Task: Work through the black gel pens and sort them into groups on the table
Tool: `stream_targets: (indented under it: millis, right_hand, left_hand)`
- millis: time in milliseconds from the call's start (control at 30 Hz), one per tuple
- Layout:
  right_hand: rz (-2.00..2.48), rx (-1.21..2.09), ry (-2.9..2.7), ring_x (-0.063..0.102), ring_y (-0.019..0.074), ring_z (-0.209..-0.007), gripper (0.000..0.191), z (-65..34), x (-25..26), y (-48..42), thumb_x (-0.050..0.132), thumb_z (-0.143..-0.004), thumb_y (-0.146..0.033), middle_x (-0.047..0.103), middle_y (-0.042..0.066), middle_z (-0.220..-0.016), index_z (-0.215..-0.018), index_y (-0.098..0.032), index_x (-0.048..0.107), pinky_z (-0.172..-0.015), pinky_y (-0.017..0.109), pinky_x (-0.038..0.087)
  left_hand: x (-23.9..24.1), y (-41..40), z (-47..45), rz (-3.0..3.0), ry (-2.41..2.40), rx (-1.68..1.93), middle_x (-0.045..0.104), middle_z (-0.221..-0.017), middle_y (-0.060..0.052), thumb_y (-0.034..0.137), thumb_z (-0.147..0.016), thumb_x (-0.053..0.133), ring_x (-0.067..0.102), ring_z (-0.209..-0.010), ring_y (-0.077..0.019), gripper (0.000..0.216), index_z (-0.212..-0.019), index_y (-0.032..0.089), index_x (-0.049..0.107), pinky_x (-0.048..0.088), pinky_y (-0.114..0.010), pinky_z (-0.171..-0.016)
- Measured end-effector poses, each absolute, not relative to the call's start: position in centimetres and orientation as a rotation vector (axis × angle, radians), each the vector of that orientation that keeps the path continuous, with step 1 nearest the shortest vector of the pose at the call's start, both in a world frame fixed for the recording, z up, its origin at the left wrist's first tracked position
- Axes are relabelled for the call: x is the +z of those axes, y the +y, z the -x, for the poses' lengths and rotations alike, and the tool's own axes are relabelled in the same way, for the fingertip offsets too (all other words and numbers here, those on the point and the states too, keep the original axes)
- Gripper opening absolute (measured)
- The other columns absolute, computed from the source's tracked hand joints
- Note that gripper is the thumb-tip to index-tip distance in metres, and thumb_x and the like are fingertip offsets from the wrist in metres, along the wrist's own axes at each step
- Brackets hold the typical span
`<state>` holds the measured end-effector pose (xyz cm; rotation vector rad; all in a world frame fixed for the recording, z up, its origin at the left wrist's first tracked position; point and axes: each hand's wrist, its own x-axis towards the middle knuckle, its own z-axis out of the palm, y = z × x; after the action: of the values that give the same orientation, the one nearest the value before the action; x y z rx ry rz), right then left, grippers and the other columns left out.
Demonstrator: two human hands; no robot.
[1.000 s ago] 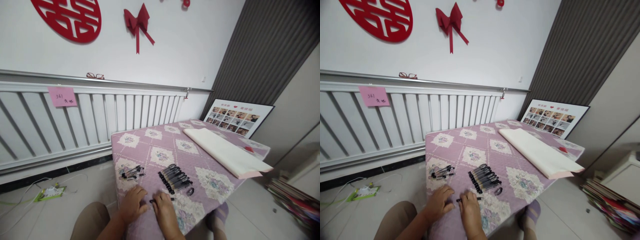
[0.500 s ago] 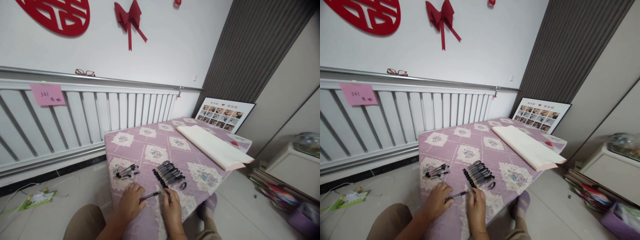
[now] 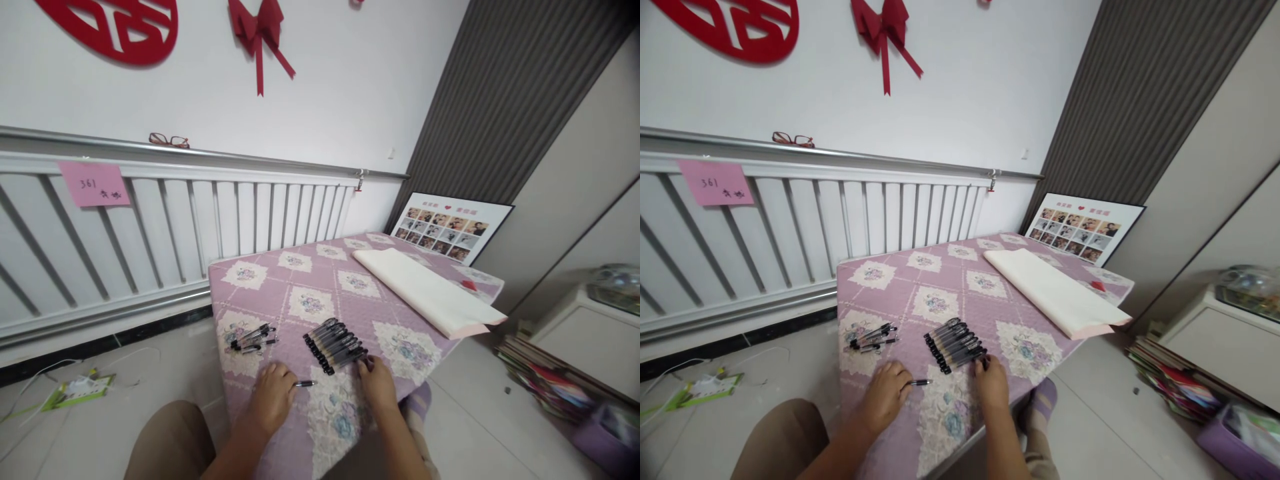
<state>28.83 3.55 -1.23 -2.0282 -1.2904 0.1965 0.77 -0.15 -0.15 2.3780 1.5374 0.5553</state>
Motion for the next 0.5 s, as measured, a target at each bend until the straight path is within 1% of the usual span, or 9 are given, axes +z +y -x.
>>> stream_targets:
  millis: [100, 233, 333, 400, 500]
  right_hand:
    - [2.067, 0.204, -1.319, 0.064, 0.0258, -0.083, 0.032, -28.3, -0.9, 3.6, 0.057, -0.071, -0.033, 0.068, 0.012, -0.085, -0.096, -0.015, 0.066, -0.076, 0.034, 0.047]
    - [2.06, 0.236, -1.361, 0.066, 0.0248, -0.084, 0.032, -27.6, -0.6, 2.8, 0.055, -0.07, -0.027, 0.07, 0.011, -0.087, -0.098, -0.016, 0.066, -0.077, 0.033, 0.047]
    - [2.014, 0.278, -1.389, 0.067, 0.0239, -0.085, 0.031, -27.6, -0.6, 1.8, 0.051, -0.073, -0.032, 0.071, 0.009, -0.088, -0.097, -0.018, 0.065, -0.076, 0.031, 0.048]
    - [1.967, 0.332, -1.323, 0.067, 0.0237, -0.082, 0.036, -27.6, -0.9, 1.1, 0.049, -0.075, -0.039, 0.072, 0.008, -0.087, -0.101, -0.018, 0.063, -0.072, 0.031, 0.049]
    - [1.826, 0.454, -1.154, 0.067, 0.0239, -0.075, 0.046, -26.6, -1.0, 0.7, 0.052, -0.071, -0.046, 0.071, 0.007, -0.079, -0.105, -0.016, 0.06, -0.067, 0.032, 0.05]
  left_hand:
    - [-0.4, -0.3, -0.6, -2.354, 1.574, 0.577, 0.058, -0.099, -0.002, 0.02, -0.09, 0.05, 0.049, -0.098, -0.0207, 0.012, -0.092, 0.023, 0.062, 0.034, -0.035, -0.089]
    - [-0.8, -0.6, -0.3, -2.307, 1.57, 0.674, 0.058, -0.099, -0.002, 0.018, -0.09, 0.049, 0.05, -0.097, -0.0203, 0.013, -0.095, 0.023, 0.059, 0.035, -0.035, -0.089]
    - [-1.0, -0.7, 0.0, -2.28, 1.571, 0.723, 0.059, -0.098, -0.002, 0.017, -0.09, 0.047, 0.05, -0.095, -0.0203, 0.014, -0.095, 0.022, 0.058, 0.036, -0.035, -0.088]
    - [-1.0, -0.7, 0.0, -2.285, 1.582, 0.714, 0.059, -0.097, -0.002, 0.016, -0.09, 0.047, 0.05, -0.095, -0.0206, 0.014, -0.094, 0.022, 0.059, 0.035, -0.035, -0.088]
    - [-0.9, -0.7, -0.1, -2.306, 1.614, 0.667, 0.059, -0.098, -0.003, 0.017, -0.09, 0.047, 0.05, -0.096, -0.0214, 0.015, -0.095, 0.022, 0.059, 0.035, -0.036, -0.089]
